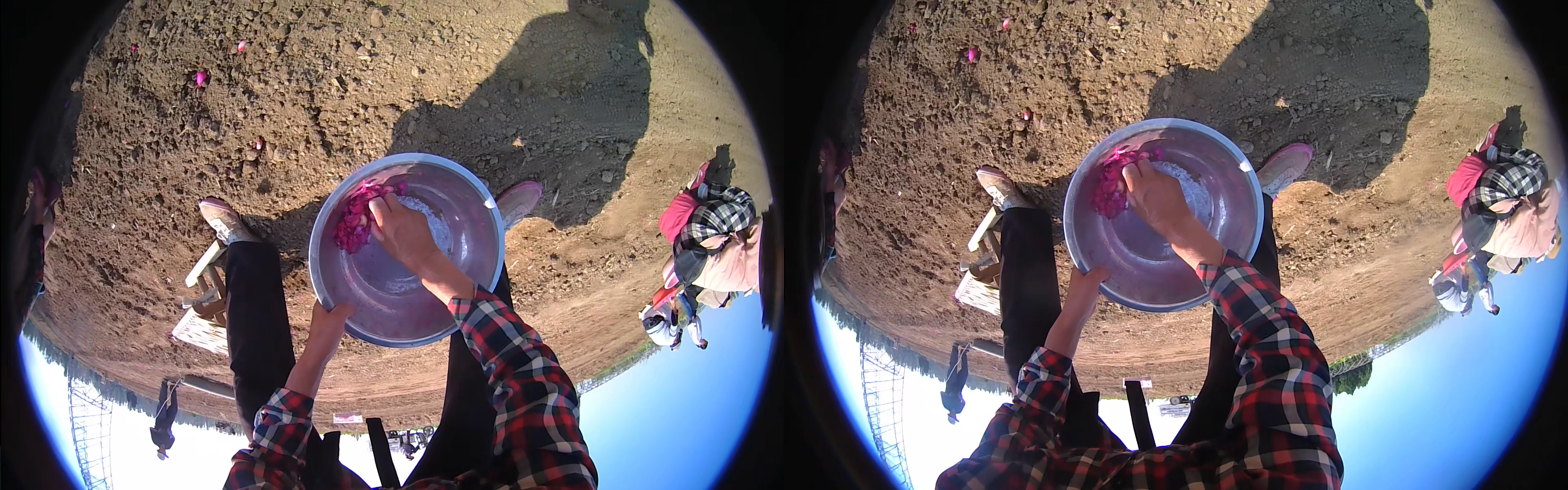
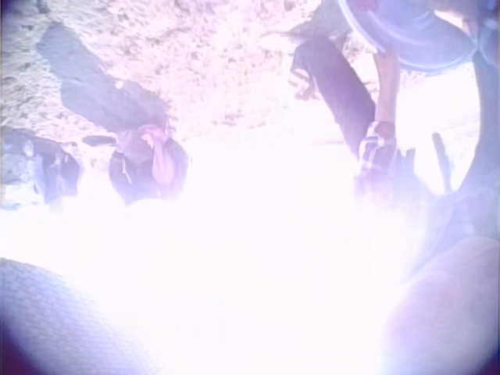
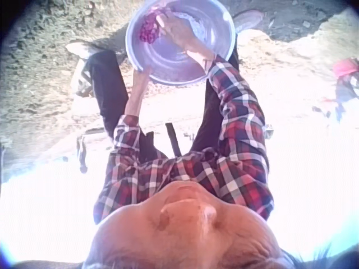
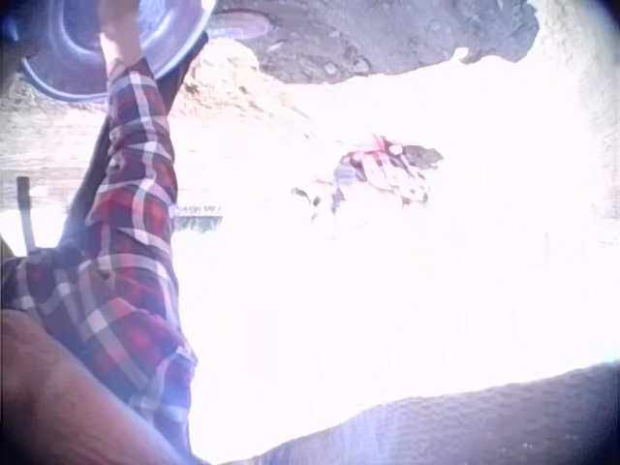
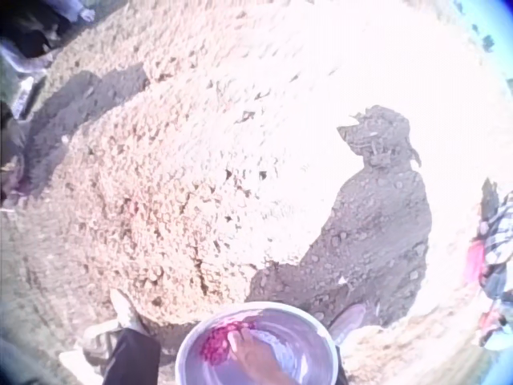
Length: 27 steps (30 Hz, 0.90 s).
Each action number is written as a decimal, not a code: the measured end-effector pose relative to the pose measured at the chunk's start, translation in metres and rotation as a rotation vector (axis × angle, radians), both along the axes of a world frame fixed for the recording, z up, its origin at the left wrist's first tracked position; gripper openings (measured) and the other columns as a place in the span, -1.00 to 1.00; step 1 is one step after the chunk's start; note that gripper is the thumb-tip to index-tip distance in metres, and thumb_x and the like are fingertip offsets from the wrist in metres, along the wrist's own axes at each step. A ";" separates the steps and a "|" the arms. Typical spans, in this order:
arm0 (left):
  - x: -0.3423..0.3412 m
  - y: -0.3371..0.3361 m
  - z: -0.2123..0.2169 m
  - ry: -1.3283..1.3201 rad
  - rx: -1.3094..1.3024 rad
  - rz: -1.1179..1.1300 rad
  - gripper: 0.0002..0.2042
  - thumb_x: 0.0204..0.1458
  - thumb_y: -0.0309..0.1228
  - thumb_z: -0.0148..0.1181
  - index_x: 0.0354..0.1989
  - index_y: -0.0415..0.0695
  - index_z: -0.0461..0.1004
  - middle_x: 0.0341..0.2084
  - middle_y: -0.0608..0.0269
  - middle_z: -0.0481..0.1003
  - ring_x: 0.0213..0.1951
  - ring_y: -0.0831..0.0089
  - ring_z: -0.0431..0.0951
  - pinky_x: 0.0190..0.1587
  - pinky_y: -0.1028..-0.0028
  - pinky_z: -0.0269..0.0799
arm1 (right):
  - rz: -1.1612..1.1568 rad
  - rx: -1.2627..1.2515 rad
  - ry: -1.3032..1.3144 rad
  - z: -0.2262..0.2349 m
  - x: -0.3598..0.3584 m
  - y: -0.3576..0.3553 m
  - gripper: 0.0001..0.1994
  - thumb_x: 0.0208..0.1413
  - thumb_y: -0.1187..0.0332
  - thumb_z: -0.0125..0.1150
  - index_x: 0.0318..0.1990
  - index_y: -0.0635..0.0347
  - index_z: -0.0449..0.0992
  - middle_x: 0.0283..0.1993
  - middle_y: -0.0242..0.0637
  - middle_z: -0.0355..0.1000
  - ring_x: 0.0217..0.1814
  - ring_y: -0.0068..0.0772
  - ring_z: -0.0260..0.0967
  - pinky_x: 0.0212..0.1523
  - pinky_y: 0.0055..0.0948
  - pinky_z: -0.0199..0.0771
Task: The person collects bright pink flower petals from the soil in a field, placing them into a metal bowl. They then transfer the petals from the bowl into a white plastic crate and continue gathering more petals from the ground.
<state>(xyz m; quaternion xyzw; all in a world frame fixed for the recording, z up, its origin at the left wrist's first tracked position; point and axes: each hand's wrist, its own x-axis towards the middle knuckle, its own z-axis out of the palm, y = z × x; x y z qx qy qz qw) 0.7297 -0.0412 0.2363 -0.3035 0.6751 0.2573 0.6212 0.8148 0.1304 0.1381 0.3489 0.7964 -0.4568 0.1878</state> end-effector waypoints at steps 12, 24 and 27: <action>0.001 -0.020 -0.008 -0.013 -0.047 -0.002 -0.69 -0.10 -0.52 0.08 -0.15 -0.37 0.36 -0.48 0.15 0.45 -0.53 0.37 0.52 -0.70 0.47 0.45 | -0.763 0.014 0.021 -0.095 0.022 0.165 -0.83 0.01 0.34 0.21 -0.31 0.23 0.44 -0.48 -0.29 0.47 -0.48 -0.44 0.45 -0.45 -0.43 0.43; 0.005 -0.022 -0.006 -0.009 -0.028 0.119 -0.70 -0.08 -0.50 0.06 -0.16 -0.40 0.35 -0.44 0.11 0.47 -0.52 0.35 0.53 -0.63 0.44 0.47 | -0.481 0.206 0.204 -0.059 0.021 0.111 -0.80 0.06 0.31 0.11 -0.18 0.16 0.43 -0.25 -0.19 0.43 -0.27 -0.16 0.44 -0.21 -0.26 0.44; 0.005 -0.018 -0.006 -0.019 -0.028 0.111 -0.65 -0.10 -0.51 0.05 -0.10 -0.41 0.29 -0.44 0.10 0.45 -0.50 0.36 0.52 -0.61 0.45 0.47 | -0.310 0.048 0.040 -0.037 0.020 0.041 -0.82 0.02 0.36 0.11 -0.18 0.09 0.41 -0.21 -0.21 0.39 -0.23 -0.18 0.43 -0.23 -0.24 0.46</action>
